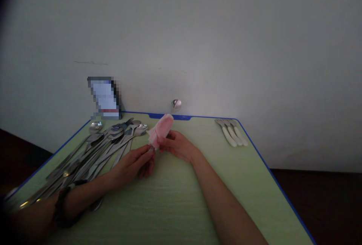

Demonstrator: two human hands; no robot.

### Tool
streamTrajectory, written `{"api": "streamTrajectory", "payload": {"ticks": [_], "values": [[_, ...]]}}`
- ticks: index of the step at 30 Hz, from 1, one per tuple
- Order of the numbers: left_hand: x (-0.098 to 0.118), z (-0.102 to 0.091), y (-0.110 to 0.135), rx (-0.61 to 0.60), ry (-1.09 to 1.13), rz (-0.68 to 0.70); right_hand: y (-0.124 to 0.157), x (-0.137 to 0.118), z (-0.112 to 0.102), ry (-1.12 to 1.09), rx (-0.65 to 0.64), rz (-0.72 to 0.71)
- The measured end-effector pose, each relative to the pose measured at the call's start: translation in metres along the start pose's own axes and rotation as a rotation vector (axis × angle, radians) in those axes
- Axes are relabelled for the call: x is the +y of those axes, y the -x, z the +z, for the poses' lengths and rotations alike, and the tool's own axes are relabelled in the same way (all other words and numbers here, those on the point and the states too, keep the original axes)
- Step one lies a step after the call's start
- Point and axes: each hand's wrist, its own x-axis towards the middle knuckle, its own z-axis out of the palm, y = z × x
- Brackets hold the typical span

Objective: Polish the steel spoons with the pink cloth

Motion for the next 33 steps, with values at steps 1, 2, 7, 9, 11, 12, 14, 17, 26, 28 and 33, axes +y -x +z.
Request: {"api": "streamTrajectory", "payload": {"ticks": [1,2,7,9,11,12,14,17,26,28,33], "values": [[0.000,0.000,0.000,0.001,-0.014,0.003,0.000,0.000,0.001,0.019,0.007,0.001],[0.001,0.000,0.000,0.002,-0.030,0.009,-0.001,0.001,0.002,0.044,0.021,-0.005],[0.003,0.002,-0.001,0.040,-0.048,0.002,-0.006,0.006,0.002,0.193,0.114,-0.047],[0.003,0.002,-0.001,0.067,-0.042,-0.015,-0.007,0.007,0.001,0.235,0.131,-0.057],[0.002,0.002,-0.001,0.083,-0.053,-0.024,-0.007,0.007,0.002,0.300,0.133,-0.064],[0.001,0.002,-0.002,0.088,-0.060,-0.029,-0.007,0.007,0.003,0.335,0.134,-0.067],[0.000,0.001,-0.002,0.102,-0.058,-0.042,-0.006,0.007,0.006,0.395,0.143,-0.079],[0.000,0.001,-0.003,0.119,-0.046,-0.050,-0.006,0.007,0.011,0.432,0.158,-0.095],[-0.003,0.002,-0.002,0.133,0.017,-0.084,-0.004,0.006,0.005,0.438,0.111,-0.085],[-0.003,0.003,-0.002,0.128,0.014,-0.094,-0.003,0.006,0.005,0.416,0.094,-0.080],[0.001,0.002,-0.001,0.119,-0.012,-0.095,-0.003,0.006,0.007,0.359,0.086,-0.097]]}}
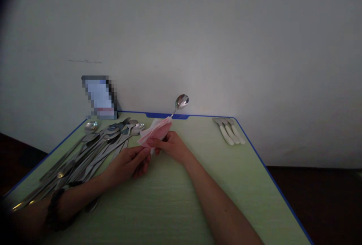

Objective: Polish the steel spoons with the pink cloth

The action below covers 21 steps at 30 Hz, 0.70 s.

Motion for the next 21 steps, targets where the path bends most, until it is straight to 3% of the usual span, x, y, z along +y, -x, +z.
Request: {"api": "streamTrajectory", "payload": {"ticks": [7,14,21], "values": [[0.0038,-0.0031,-0.0008,0.013,-0.064,0.045,-0.0021,0.0047,0.0006,-0.017,0.057,0.017],[0.0041,-0.0039,-0.0016,-0.022,-0.112,0.086,-0.0063,0.0061,0.0030,-0.213,0.256,-0.031],[-0.0004,-0.0037,-0.0020,-0.074,-0.131,0.182,-0.0082,0.0082,0.0003,-0.175,0.252,-0.023]]}}
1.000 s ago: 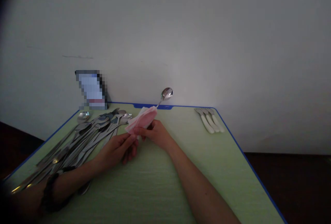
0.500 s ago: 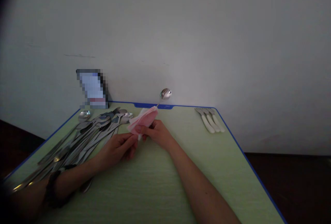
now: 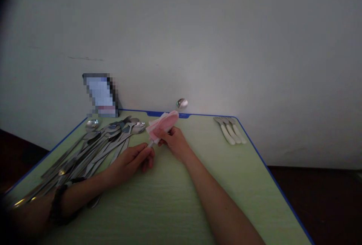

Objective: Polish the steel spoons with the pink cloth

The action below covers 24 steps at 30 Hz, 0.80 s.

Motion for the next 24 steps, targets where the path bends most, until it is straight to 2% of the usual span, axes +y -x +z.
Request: {"api": "streamTrajectory", "payload": {"ticks": [11,24], "values": [[-0.0066,-0.0002,0.0019,-0.050,0.188,-0.031,0.0010,-0.0017,0.0007,0.018,-0.019,0.020],[-0.0045,-0.0003,0.0016,-0.047,0.167,-0.033,-0.0002,0.0008,-0.0019,0.021,-0.020,0.023]]}}
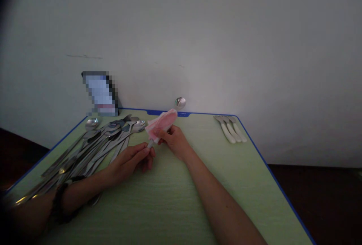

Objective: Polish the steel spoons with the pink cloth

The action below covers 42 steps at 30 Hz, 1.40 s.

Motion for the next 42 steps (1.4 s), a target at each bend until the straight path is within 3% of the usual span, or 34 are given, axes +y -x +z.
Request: {"api": "streamTrajectory", "payload": {"ticks": [13,26,42], "values": [[0.002,-0.001,0.001,-0.014,-0.054,0.013,-0.001,0.001,-0.001,0.019,-0.018,0.006],[-0.002,0.001,0.000,0.036,-0.107,0.027,0.010,-0.016,0.005,0.243,-0.164,0.015],[0.001,0.001,0.000,0.071,-0.171,0.001,0.011,-0.018,0.003,0.178,-0.240,0.038]]}}
